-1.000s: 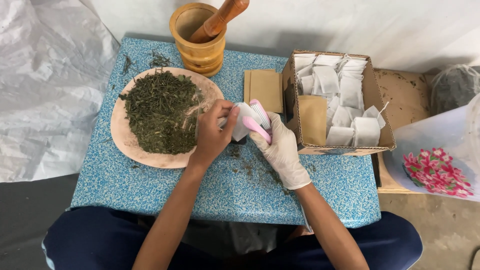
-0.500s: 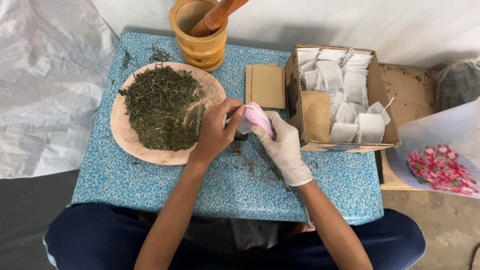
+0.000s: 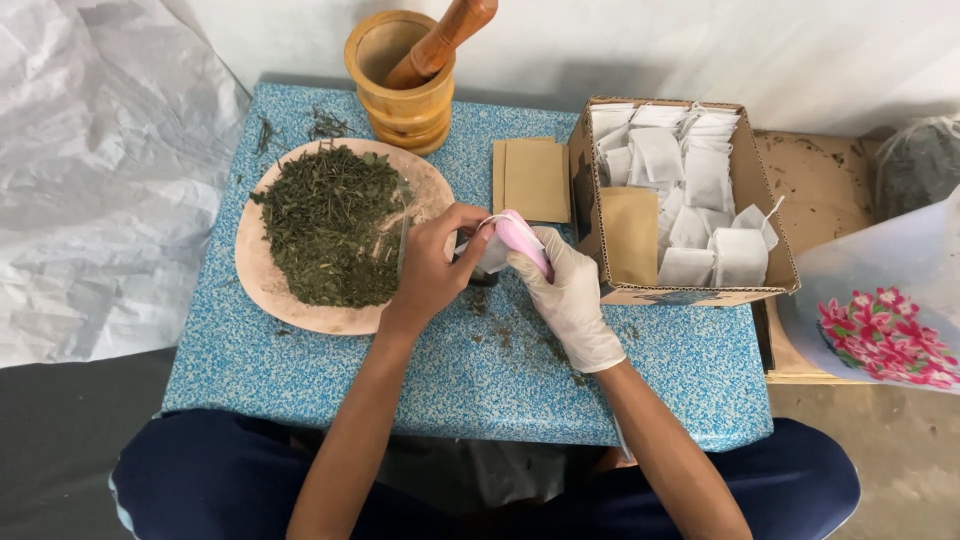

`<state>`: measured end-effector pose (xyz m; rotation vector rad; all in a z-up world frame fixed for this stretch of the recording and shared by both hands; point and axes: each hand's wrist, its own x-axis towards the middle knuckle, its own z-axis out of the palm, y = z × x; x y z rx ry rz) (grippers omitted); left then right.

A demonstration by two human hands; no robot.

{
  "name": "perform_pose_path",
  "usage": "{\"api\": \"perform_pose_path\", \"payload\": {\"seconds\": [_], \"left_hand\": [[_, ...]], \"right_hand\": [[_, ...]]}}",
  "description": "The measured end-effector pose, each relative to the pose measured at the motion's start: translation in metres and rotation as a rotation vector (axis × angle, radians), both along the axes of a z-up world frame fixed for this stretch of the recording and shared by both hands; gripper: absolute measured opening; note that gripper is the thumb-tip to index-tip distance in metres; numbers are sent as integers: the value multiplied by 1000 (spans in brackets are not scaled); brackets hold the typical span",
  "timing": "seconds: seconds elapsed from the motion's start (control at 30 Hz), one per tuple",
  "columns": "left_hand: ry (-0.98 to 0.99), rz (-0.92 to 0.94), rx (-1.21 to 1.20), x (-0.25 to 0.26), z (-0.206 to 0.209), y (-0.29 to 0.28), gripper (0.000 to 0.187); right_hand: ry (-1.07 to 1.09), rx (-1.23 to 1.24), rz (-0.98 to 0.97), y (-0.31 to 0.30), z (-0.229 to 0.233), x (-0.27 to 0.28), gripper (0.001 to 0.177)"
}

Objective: Filling small paper pouches with dried tea leaves and sealing them with a handheld heat sealer

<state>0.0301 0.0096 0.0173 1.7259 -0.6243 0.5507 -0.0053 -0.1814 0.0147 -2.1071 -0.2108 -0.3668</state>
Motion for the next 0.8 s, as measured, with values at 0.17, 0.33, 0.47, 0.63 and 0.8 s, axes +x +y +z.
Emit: {"api": "perform_pose_path", "payload": {"seconds": [0.17, 0.33, 0.47, 0.63, 0.8], "left_hand": [[13, 18, 3, 0, -2, 0, 9], [-3, 42, -7, 4, -12, 0, 7], [-8, 49, -12, 4, -14, 0, 6], [-9, 74, -16, -1, -11, -1, 6], [5, 87, -11, 4, -21, 1, 7]], "right_hand": [[-22, -53, 0, 1, 7, -1, 34], [-40, -72, 14, 0, 7, -1, 35], [-40, -83, 5, -1, 5, -1, 38], [-48, -87, 3, -1, 2, 0, 37], [1, -89, 17, 1, 12, 0, 36]]}}
